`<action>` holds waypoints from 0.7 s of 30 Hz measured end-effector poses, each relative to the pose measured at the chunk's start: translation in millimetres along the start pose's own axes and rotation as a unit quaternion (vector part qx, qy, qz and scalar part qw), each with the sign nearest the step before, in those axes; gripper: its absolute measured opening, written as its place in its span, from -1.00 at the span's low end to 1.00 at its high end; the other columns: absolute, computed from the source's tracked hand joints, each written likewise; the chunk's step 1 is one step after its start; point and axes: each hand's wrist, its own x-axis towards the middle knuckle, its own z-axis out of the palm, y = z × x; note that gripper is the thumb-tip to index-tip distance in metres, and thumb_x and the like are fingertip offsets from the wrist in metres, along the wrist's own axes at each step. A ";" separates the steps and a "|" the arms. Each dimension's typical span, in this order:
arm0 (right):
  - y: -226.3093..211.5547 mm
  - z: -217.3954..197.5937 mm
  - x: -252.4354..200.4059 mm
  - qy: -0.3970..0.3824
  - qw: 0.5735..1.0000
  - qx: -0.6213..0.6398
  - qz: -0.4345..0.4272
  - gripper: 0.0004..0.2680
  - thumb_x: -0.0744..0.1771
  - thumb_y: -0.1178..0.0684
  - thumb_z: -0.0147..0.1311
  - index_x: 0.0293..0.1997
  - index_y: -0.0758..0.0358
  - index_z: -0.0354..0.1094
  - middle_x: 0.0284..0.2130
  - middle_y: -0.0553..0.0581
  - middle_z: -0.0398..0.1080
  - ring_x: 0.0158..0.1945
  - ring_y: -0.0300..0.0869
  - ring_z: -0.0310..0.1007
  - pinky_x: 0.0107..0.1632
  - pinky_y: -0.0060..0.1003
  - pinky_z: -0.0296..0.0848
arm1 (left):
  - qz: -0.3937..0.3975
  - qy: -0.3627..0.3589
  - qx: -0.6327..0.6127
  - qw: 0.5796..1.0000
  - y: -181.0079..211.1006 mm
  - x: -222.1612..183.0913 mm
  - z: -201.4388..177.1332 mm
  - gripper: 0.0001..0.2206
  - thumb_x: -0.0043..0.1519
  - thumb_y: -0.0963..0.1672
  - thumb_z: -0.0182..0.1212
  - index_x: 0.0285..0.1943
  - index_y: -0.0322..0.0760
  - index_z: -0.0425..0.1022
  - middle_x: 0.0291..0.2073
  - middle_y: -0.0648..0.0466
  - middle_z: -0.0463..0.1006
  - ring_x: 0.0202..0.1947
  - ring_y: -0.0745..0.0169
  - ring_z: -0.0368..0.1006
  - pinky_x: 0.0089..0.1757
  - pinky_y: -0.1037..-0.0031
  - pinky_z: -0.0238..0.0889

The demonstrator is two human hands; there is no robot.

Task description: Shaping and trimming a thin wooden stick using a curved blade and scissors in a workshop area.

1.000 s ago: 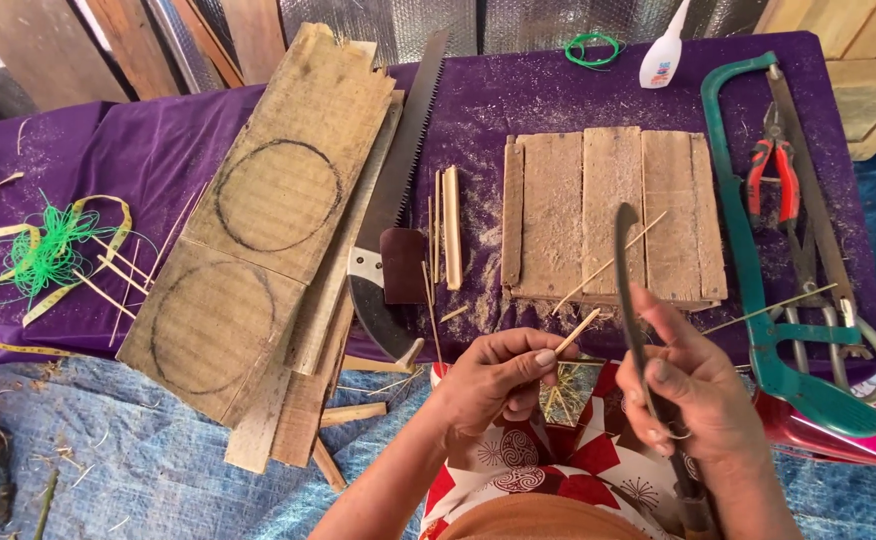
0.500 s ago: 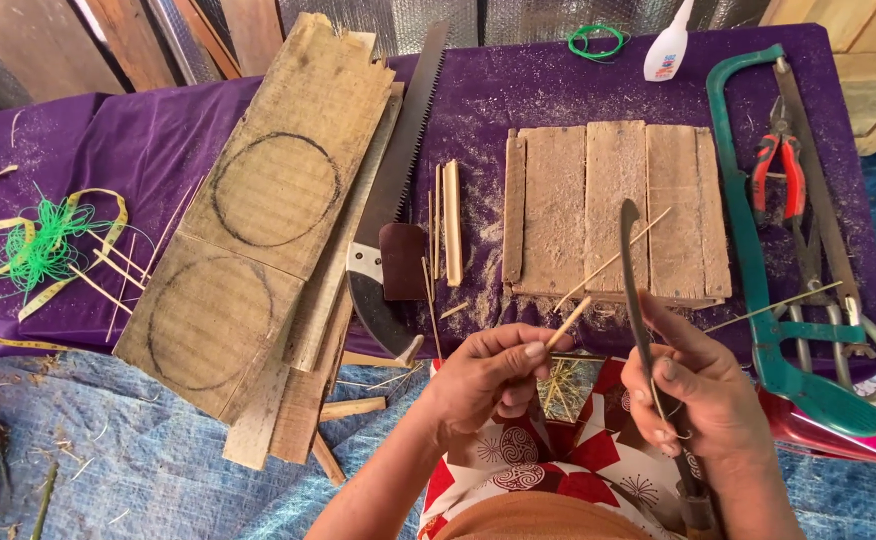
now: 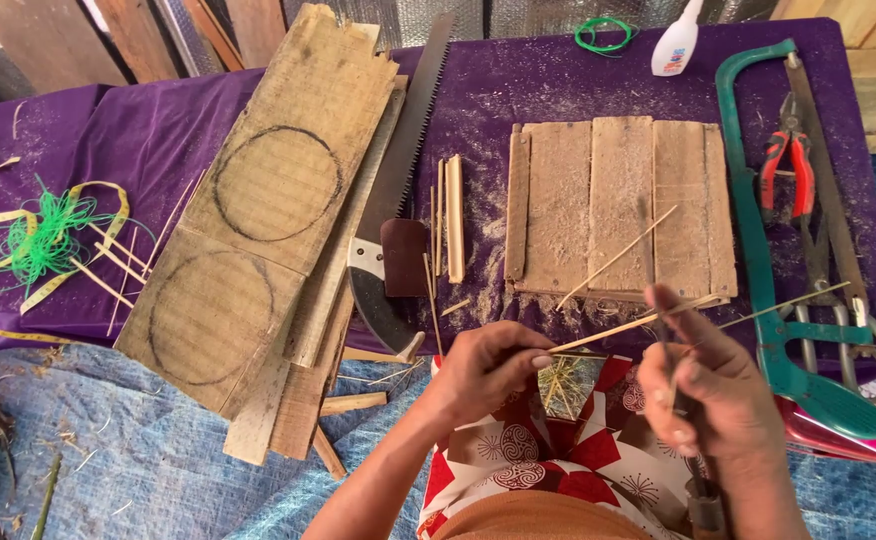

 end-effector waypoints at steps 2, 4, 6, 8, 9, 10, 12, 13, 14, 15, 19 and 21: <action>-4.6 0.2 -2.8 0.021 0.999 -0.015 -0.022 -0.50 0.37 0.19 0.14 0.50 0.08 0.01 -0.46 0.27 0.47 -0.68 -0.24 0.28 -0.74 -0.39 0.27 | -0.005 0.016 -0.052 0.998 -6.3 -2.0 2.8 -0.87 0.26 -0.16 0.26 -0.08 -0.29 0.60 -0.38 0.05 0.62 -0.51 0.39 0.43 -0.46 0.62 0.39; -5.9 -0.1 -4.7 0.037 0.998 -0.029 -0.042 -0.50 0.36 0.18 0.15 0.49 0.10 0.03 -0.48 0.27 0.44 -0.69 -0.25 0.27 -0.75 -0.42 0.25 | -0.010 0.038 -0.103 0.994 -9.2 -2.5 6.2 -0.83 0.23 -0.15 0.28 -0.06 -0.32 0.61 -0.42 0.05 0.61 -0.48 0.36 0.48 -0.41 0.57 0.46; -5.9 -1.5 -4.9 0.045 0.997 -0.040 -0.052 -0.48 0.35 0.18 0.16 0.50 0.10 0.00 -0.49 0.27 0.43 -0.70 -0.26 0.25 -0.76 -0.43 0.23 | 0.003 0.112 -0.288 0.951 -7.1 0.4 10.2 -0.85 0.25 -0.21 0.28 -0.05 -0.40 0.60 -0.47 0.03 0.59 -0.53 0.40 0.46 -0.43 0.64 0.42; -3.4 -7.4 -5.9 0.045 0.998 -0.028 -0.046 -0.50 0.36 0.18 0.14 0.49 0.07 0.02 -0.48 0.27 0.43 -0.69 -0.25 0.28 -0.77 -0.42 0.24 | 0.045 0.109 -0.368 0.922 -6.3 1.5 8.3 -0.82 0.24 -0.22 0.31 0.01 -0.40 0.58 -0.44 0.03 0.59 -0.47 0.39 0.48 -0.37 0.63 0.42; -3.9 -10.6 -7.1 0.048 0.998 -0.017 -0.037 -0.52 0.36 0.17 0.12 0.48 0.04 0.04 -0.47 0.27 0.43 -0.68 -0.23 0.31 -0.77 -0.41 0.25 | 0.085 0.105 -0.448 0.884 -5.8 2.7 9.0 -0.77 0.23 -0.23 0.33 0.06 -0.40 0.56 -0.40 0.04 0.59 -0.42 0.38 0.51 -0.32 0.61 0.42; -0.8 -14.5 -7.8 0.046 0.998 -0.019 -0.038 -0.52 0.36 0.17 0.12 0.48 0.04 0.04 -0.47 0.27 0.43 -0.68 -0.23 0.31 -0.77 -0.41 0.25 | 0.088 0.105 -0.448 0.883 -3.9 4.7 12.4 -0.77 0.23 -0.23 0.33 0.06 -0.40 0.56 -0.40 0.04 0.59 -0.42 0.38 0.51 -0.32 0.61 0.42; 3.0 -24.0 -6.2 0.031 0.999 0.040 0.001 -0.53 0.37 0.17 0.07 0.49 0.03 0.03 -0.47 0.27 0.47 -0.68 -0.21 0.33 -0.75 -0.37 0.32 | 0.114 0.104 -0.478 0.865 0.6 10.5 19.0 -0.77 0.26 -0.23 0.30 0.10 -0.32 0.58 -0.19 -0.05 0.67 -0.29 0.29 0.60 -0.29 0.59 0.44; 7.4 -30.4 -9.4 0.026 0.999 0.040 0.003 -0.53 0.37 0.17 0.07 0.49 0.03 0.03 -0.47 0.27 0.47 -0.68 -0.21 0.33 -0.75 -0.37 0.32 | 0.118 0.107 -0.477 0.864 1.3 13.5 26.0 -0.77 0.26 -0.23 0.30 0.10 -0.32 0.58 -0.19 -0.05 0.67 -0.29 0.29 0.60 -0.29 0.59 0.44; 11.4 -36.8 -13.1 0.040 0.997 0.061 0.020 -0.55 0.37 0.16 0.09 0.46 0.05 0.08 -0.46 0.29 0.49 -0.68 -0.19 0.36 -0.75 -0.35 0.33 | 0.135 0.116 -0.478 0.860 2.3 16.5 33.4 -0.79 0.27 -0.22 0.29 0.08 -0.36 0.55 -0.14 -0.05 0.65 -0.22 0.27 0.58 -0.16 0.53 0.45; 15.6 -43.2 -16.2 0.054 0.994 0.083 0.035 -0.57 0.36 0.16 0.11 0.43 0.06 0.14 -0.46 0.31 0.50 -0.68 -0.16 0.40 -0.75 -0.32 0.35 | 0.152 0.124 -0.478 0.856 3.6 20.1 40.1 -0.80 0.29 -0.22 0.28 0.07 -0.40 0.52 -0.08 -0.04 0.62 -0.14 0.26 0.56 -0.03 0.48 0.46; 5.7 -20.3 -20.7 0.153 0.988 0.000 0.026 -0.56 0.31 0.13 0.13 0.35 0.45 0.18 -0.62 0.22 0.44 -0.79 -0.23 0.33 -0.86 -0.38 0.17 | 0.195 0.113 -0.462 0.858 35.0 35.6 42.2 -0.89 0.33 -0.16 0.24 -0.01 -0.24 0.50 0.02 0.00 0.60 0.06 0.20 0.54 0.03 0.48 0.41; -0.7 -29.3 -31.5 0.182 0.982 -0.026 0.047 -0.62 0.30 0.08 0.16 0.20 0.51 0.32 -0.65 0.20 0.35 -0.78 -0.23 0.30 -0.86 -0.37 0.15 | 0.196 0.110 -0.487 0.844 41.3 38.5 43.0 -0.91 0.38 -0.19 0.14 0.01 -0.31 0.43 -0.10 -0.07 0.59 0.03 0.13 0.54 -0.02 0.48 0.41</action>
